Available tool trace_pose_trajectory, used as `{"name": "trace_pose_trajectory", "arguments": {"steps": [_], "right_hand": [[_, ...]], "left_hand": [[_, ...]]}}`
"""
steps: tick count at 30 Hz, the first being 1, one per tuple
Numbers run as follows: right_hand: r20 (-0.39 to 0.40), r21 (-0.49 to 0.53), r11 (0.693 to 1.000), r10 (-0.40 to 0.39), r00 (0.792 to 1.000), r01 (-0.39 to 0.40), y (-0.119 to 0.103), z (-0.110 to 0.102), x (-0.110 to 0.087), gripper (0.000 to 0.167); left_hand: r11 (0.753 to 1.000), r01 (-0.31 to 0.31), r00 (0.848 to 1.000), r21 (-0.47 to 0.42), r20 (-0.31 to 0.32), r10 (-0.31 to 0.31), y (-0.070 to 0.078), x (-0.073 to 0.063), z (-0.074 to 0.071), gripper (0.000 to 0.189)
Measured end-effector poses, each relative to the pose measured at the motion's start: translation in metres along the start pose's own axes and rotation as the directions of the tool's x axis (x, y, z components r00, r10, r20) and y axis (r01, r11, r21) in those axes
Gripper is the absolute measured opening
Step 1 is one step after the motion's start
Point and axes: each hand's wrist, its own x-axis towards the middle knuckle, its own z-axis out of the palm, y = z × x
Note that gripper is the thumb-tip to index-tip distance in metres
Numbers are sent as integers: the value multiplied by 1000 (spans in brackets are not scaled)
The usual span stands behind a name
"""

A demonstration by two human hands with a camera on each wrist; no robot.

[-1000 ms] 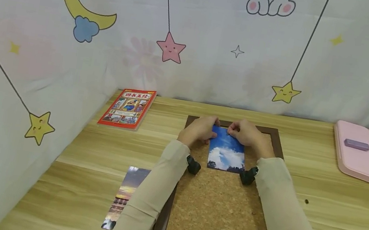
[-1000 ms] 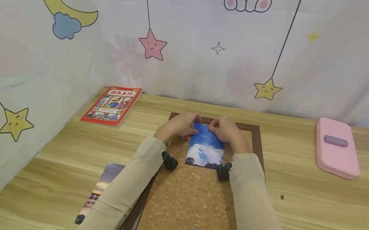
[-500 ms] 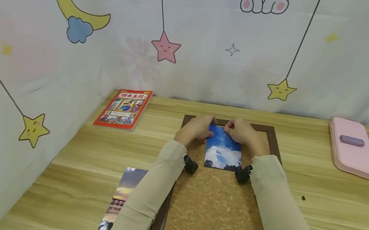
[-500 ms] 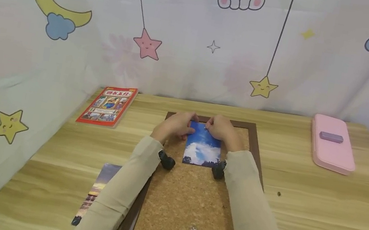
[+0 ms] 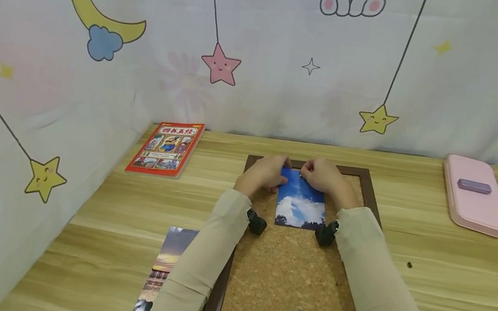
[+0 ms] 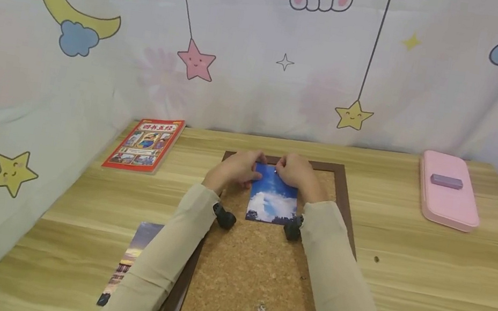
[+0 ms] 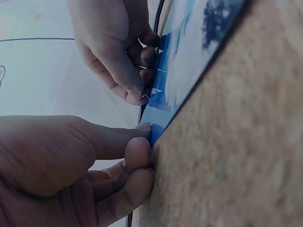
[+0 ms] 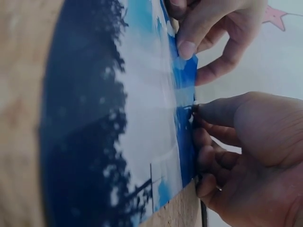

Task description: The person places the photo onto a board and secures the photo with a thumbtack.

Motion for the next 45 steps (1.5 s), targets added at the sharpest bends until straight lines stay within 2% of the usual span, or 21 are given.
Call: {"name": "trace_pose_trajectory", "arguments": {"steps": [9,17,23,28,38,45], "right_hand": [[-20,-13,1000,16,1000,-17,4,4,3,20],[-56,17,997,79,995,-78,7,9,4,22],[-94,9,997,79,992,-78,3,10,5,23],[-83,11,995,100,992,-99,3,11,6,21],[-43,-14,996,86,995,-87,1,7,10,18],[-47,-44,996,73,996,-75,-2,6,9,18]], "left_hand": [[1000,-2,1000,-24,2,2,0,0,2,37],[999,-3,1000,-38,20,4,-1,-2,3,38],[998,-14,1000,-54,2,14,-2,-1,0,38],[999,-14,1000,-52,13,14,-4,0,0,38],[998,-20,1000,-67,15,21,-6,1,0,38],[996,-22,1000,-92,12,23,-6,1,-1,37]]}}
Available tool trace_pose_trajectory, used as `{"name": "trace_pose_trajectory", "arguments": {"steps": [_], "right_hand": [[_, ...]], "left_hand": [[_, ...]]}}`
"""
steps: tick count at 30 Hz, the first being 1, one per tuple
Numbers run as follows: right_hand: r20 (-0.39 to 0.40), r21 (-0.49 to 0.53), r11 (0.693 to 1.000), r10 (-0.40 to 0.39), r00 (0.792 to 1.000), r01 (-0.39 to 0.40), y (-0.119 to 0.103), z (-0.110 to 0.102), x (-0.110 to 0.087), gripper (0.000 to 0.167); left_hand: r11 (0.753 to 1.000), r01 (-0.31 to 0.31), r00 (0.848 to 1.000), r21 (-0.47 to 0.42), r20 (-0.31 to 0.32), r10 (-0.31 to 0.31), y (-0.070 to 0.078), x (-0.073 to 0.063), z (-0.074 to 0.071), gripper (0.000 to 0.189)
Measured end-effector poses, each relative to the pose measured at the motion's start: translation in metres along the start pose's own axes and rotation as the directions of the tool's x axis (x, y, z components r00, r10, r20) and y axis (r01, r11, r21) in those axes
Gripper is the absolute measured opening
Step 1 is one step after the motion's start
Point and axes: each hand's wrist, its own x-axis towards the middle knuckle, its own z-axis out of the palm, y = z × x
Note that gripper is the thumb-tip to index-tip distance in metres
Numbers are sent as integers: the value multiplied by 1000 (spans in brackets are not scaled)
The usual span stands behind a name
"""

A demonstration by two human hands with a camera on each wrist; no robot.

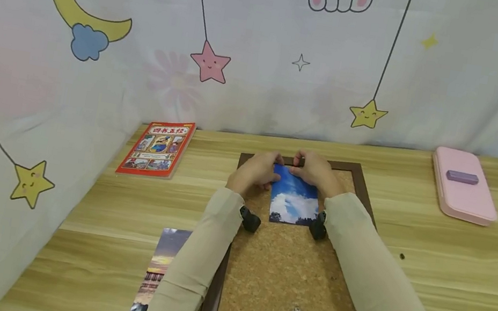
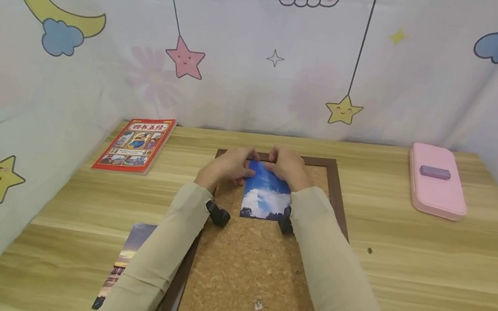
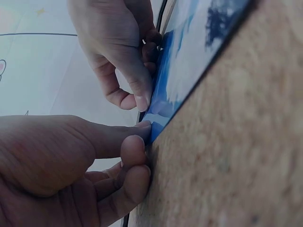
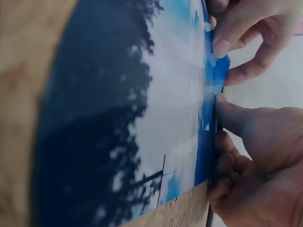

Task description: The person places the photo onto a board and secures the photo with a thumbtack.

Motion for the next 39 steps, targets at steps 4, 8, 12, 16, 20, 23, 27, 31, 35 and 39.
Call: {"name": "trace_pose_trajectory", "arguments": {"steps": [4,8,12,16,20,23,27,31,35,39], "right_hand": [[7,7,1000,9,1000,-9,-1,1,1,19],[17,21,1000,8,1000,-8,-1,0,-1,17],[48,24,1000,-1,999,0,0,-2,-3,14],[58,44,998,-54,997,51,1,-3,-3,11],[41,78,992,-108,993,104,2,-7,-4,7],[49,86,989,-126,991,122,5,-10,-7,7],[92,86,988,-133,987,125,7,-11,-10,9],[138,74,990,-133,981,124,9,-16,-14,11],[171,65,990,-138,976,128,11,-21,-20,15],[184,40,992,-122,975,117,12,-25,-28,18]], "left_hand": [[1000,21,1000,0,7,-21,1,-1,-2,38],[1000,22,1000,-22,-13,-23,2,-2,0,37],[999,26,999,-39,-29,-27,1,-3,4,37],[999,41,998,-8,-52,-42,2,-5,5,36],[999,40,997,33,-60,-38,6,-8,1,35],[998,47,998,52,-48,-44,9,-10,0,36],[994,58,998,97,-36,-55,10,-14,-1,38],[983,58,998,175,-44,-51,12,-17,-2,39],[973,70,997,221,-48,-61,13,-19,-3,41],[962,83,996,259,-34,-77,15,-21,-4,43]]}}
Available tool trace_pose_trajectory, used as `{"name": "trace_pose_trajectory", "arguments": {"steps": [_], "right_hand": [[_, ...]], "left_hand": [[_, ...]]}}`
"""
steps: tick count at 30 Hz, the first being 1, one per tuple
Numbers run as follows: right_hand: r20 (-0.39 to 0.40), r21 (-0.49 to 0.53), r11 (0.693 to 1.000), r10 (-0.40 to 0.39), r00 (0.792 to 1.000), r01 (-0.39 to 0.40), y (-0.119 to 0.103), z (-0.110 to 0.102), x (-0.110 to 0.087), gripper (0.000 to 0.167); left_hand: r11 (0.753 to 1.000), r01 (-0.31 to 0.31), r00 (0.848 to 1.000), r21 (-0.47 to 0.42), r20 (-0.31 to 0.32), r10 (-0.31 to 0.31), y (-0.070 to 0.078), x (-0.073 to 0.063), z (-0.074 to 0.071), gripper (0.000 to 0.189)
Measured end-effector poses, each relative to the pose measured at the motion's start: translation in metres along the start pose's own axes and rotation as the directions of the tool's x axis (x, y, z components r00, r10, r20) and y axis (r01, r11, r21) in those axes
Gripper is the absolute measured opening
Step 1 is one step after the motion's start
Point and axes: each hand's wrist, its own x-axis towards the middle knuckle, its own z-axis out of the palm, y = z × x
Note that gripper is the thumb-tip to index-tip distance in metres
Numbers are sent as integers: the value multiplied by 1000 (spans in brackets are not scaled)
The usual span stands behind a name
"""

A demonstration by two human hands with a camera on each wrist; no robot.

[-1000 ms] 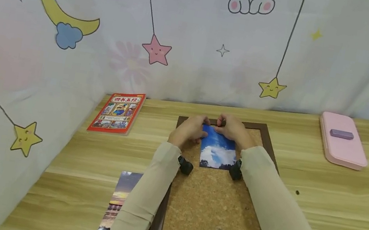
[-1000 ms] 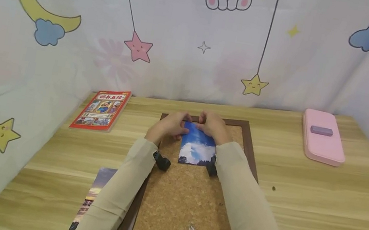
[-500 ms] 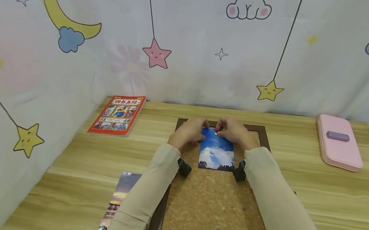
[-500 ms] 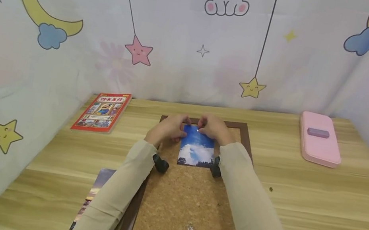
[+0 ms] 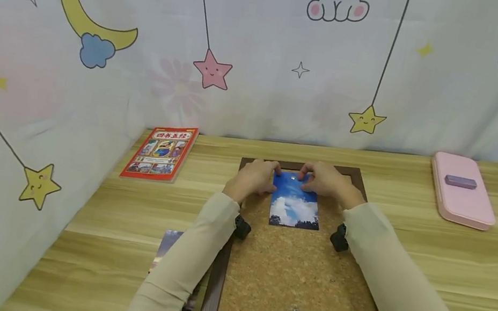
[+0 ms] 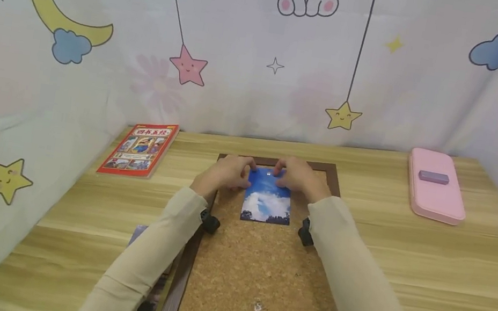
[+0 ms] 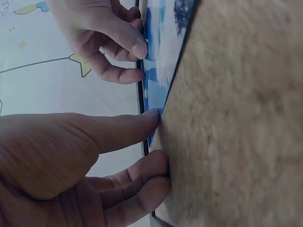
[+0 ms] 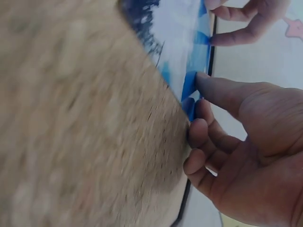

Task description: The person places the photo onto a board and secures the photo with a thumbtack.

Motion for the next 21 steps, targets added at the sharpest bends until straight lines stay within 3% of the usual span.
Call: {"name": "trace_pose_trajectory", "arguments": {"steps": [6,10,15,21], "right_hand": [[21,-45,998,48,999,-47,-2,2,-10,25],[54,-100,994,53,997,-48,-5,0,-15,31],[90,-154,988,44,995,-30,-6,-3,-24,38],[143,-117,993,-8,990,25,-8,-3,-34,47]], "left_hand": [[991,-33,999,132,38,28,0,-9,0,52],[984,-65,996,168,65,55,-1,-18,-2,59],[974,-99,991,204,105,79,-1,-25,-4,66],[966,-106,991,237,103,83,-5,-33,-3,66]]}}
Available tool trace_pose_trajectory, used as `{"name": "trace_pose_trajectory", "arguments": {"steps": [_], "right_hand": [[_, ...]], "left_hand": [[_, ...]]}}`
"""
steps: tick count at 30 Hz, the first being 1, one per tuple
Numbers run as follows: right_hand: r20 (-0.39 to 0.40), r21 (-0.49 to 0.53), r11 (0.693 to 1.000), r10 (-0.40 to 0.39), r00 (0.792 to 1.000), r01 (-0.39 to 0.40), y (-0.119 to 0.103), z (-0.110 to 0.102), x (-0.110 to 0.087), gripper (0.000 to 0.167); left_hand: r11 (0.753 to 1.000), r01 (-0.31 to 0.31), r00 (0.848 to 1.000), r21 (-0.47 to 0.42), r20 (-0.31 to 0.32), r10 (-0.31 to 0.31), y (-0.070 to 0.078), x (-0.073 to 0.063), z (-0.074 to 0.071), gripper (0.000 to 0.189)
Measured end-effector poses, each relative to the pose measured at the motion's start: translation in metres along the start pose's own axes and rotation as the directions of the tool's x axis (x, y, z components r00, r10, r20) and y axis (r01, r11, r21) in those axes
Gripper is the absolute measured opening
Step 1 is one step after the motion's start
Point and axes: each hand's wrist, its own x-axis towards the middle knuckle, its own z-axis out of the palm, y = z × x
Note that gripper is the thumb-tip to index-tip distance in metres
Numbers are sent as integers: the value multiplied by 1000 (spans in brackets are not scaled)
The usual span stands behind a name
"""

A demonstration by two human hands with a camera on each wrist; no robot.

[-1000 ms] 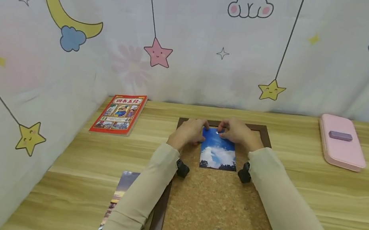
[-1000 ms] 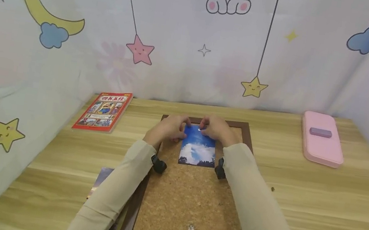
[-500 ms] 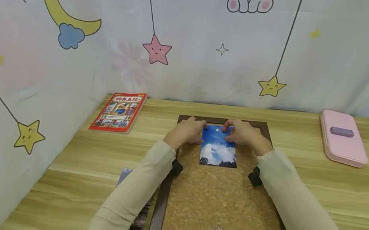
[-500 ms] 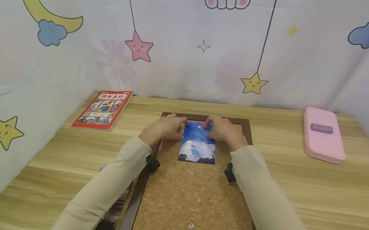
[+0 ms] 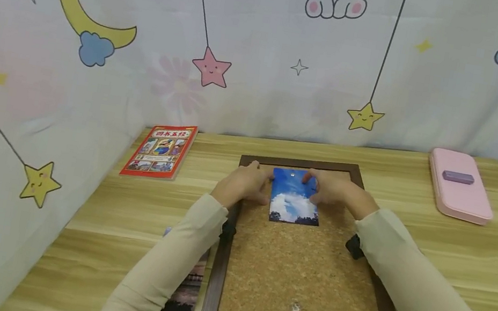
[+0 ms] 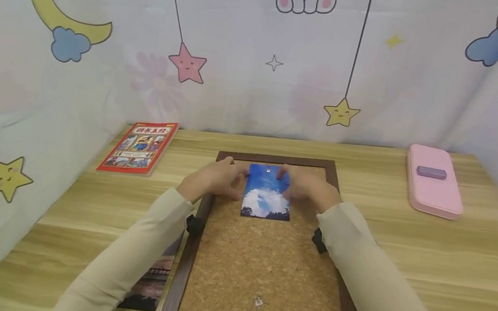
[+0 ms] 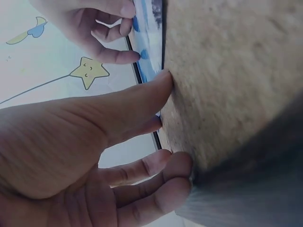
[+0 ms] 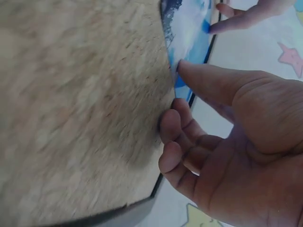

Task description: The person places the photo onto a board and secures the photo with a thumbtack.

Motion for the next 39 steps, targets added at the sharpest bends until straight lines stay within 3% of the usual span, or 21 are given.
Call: {"name": "trace_pose_trajectory", "arguments": {"steps": [6,13,18,24,31,39], "right_hand": [[11,-45,997,-64,998,65,6,4,-15,51],[51,-46,999,-5,999,7,12,5,-34,57],[59,-109,994,13,998,-7,16,4,-48,60],[9,-145,988,-52,999,53,29,1,-65,55],[-7,-205,979,-21,1000,19,39,-3,-79,52],[-22,-162,983,-85,996,81,57,-8,-103,43]], "left_hand": [[999,-31,998,32,-48,32,-7,-14,10,59],[992,-48,995,117,-86,58,-15,-30,19,52],[988,-48,995,149,-77,60,-21,-42,22,51],[987,-99,992,125,-69,109,-25,-53,27,53],[972,-224,966,72,-114,231,-32,-70,31,53],[960,-254,939,118,-208,274,-44,-86,38,57]]}}
